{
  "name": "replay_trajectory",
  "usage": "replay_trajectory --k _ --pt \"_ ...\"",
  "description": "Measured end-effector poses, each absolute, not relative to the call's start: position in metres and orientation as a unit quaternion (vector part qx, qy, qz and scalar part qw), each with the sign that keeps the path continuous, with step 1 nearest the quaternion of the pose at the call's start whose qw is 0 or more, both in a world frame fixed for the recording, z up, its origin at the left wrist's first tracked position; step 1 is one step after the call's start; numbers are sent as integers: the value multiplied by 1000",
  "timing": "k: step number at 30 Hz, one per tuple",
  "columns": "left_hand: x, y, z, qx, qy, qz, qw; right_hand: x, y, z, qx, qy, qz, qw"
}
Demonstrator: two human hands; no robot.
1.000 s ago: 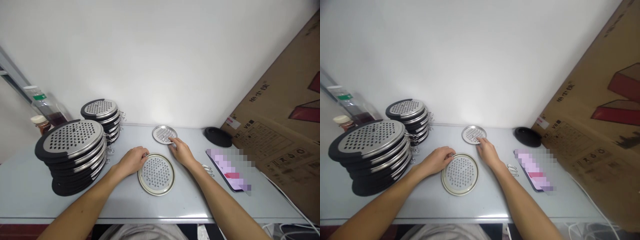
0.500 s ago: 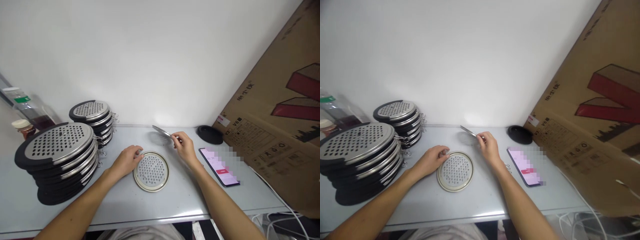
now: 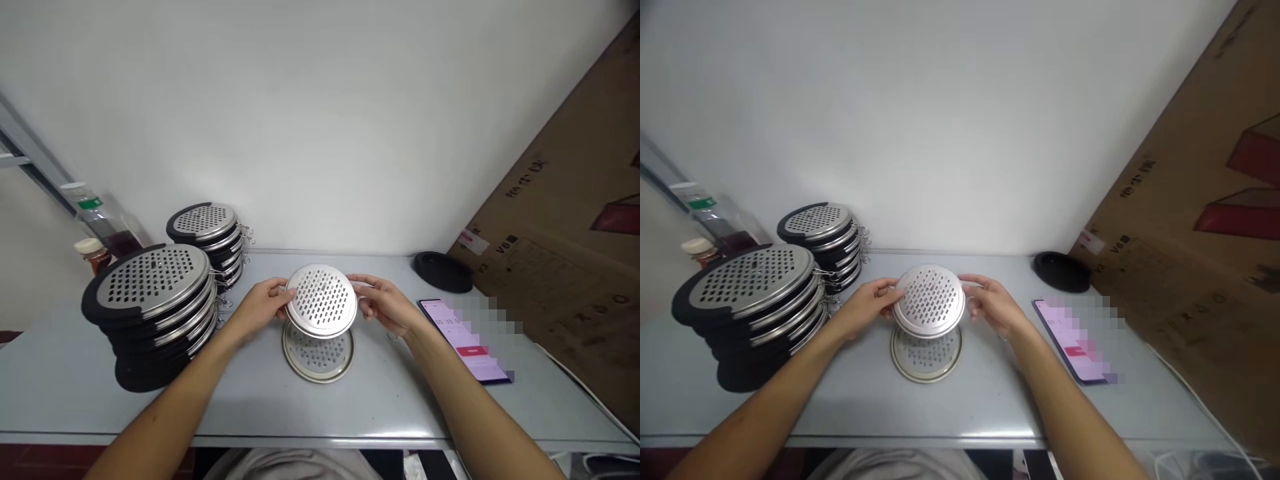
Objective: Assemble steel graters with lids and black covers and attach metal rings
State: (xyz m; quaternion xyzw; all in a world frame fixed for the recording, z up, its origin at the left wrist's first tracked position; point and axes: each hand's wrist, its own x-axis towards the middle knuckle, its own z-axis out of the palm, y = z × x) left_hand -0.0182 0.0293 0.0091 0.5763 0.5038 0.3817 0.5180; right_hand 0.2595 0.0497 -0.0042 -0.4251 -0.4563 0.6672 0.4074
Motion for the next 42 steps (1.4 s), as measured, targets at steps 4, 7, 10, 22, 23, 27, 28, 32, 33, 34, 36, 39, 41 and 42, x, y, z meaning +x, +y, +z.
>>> replay_trajectory --k 4,7,10,22,23,27,28,32,33,34,36,39,41,42 --pt "-24 28 11 564 497 250 610 263 48 -9 -505 -567 576 302" --pt "-26 26 11 589 518 212 583 260 46 -13 -505 -638 540 216" --pt "-27 26 8 629 537 170 537 255 44 -14 -504 -677 509 171" --pt "-28 20 7 697 526 71 482 240 34 -3 -547 -727 406 89" --pt "-29 21 7 696 526 70 484 240 35 -4 -541 -739 391 95" --pt "-31 23 4 695 522 71 489 239 36 -9 -521 -780 327 117" --pt "-31 23 3 694 522 73 491 239 35 -10 -520 -784 320 117" --pt "-32 21 2 687 523 85 496 238 31 -9 -514 -791 315 107" --pt "-33 20 2 685 523 88 499 238 30 -8 -513 -792 314 105" --pt "-33 19 2 682 523 90 504 238 28 -7 -513 -793 312 105" --pt "-33 19 1 674 523 92 513 237 26 -6 -515 -792 311 106" --pt "-34 18 0 671 521 95 519 236 24 -6 -516 -794 304 103" --pt "-34 18 -1 676 518 97 516 235 23 -5 -516 -798 295 101" --pt "-34 18 -1 678 517 99 513 235 23 -4 -516 -799 293 101"
